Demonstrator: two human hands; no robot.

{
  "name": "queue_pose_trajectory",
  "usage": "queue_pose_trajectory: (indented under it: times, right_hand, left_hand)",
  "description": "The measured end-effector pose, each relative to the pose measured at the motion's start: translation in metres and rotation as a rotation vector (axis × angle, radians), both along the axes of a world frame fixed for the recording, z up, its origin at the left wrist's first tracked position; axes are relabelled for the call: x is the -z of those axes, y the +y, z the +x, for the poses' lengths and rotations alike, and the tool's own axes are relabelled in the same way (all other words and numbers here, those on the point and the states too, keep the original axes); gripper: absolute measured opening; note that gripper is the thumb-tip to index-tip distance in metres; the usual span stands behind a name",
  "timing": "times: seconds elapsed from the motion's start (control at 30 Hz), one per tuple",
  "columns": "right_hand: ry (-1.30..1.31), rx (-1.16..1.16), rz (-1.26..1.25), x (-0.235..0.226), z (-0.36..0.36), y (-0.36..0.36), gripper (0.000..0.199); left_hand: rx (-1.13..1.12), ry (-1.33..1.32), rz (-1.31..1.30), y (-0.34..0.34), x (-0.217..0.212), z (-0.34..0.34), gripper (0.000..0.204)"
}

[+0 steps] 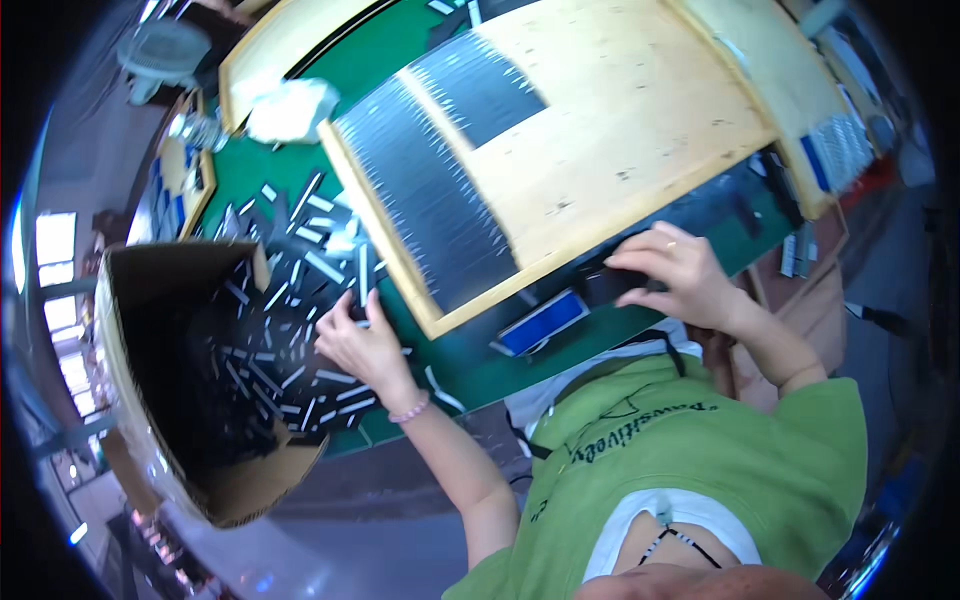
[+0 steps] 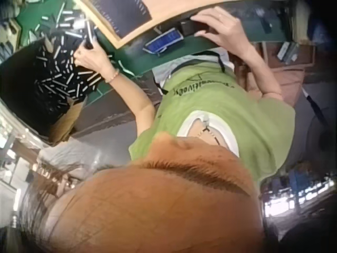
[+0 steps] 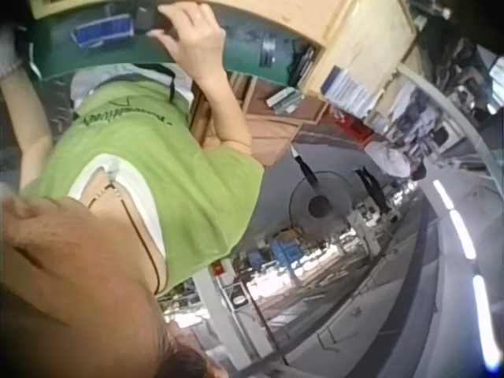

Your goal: The person attaches strips onto a fixture, trims them using a blade, aligns strips on a wooden tray, and wipes their face with a tissue.

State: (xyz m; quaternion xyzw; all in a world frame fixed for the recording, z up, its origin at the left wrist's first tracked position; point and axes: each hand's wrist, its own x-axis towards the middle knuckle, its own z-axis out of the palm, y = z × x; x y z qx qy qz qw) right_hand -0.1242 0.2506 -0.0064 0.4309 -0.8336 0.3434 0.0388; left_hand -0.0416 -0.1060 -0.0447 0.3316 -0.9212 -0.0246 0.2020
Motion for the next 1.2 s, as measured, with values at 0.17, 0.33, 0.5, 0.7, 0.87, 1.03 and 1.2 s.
queue_pose_trajectory:
  times: [0.17, 0.33, 0.5, 0.7, 0.87, 1.03, 1.2]
  right_hand:
    - [0.105, 0.023, 0.134, 0.010, 0.003, -0.006, 0.037]
    - [0.107, 0.028, 0.148, 0.015, -0.002, 0.004, 0.038]
    - [0.087, 0.035, 0.086, 0.010, -0.001, 0.001, 0.038]
    - [0.199, -0.186, -0.258, -0.007, 0.018, -0.036, 0.022]
    - [0.319, -0.284, -0.235, -0.006, 0.023, -0.053, 0.018]
    - [0.094, -0.380, -0.220, 0.015, 0.043, -0.049, 0.023]
    - [-0.016, -0.171, -0.218, 0.035, 0.026, -0.054, 0.040]
  left_hand:
    - [0.003, 0.275, 0.282, -0.004, 0.005, -0.004, 0.017]
    - [-0.052, 0.747, 0.807, 0.012, -0.029, 0.031, 0.024]
    - [0.120, 0.789, 0.995, 0.059, -0.066, 0.066, 0.025]
    - [0.350, 0.249, 1.302, 0.146, -0.067, 0.043, 0.020]
    - [0.491, 0.253, 1.239, 0.148, -0.054, 0.041, 0.017]
    - [0.225, 0.568, 1.232, 0.120, -0.055, 0.037, 0.023]
    - [0.216, 0.619, 1.315, 0.112, -0.053, 0.040, 0.023]
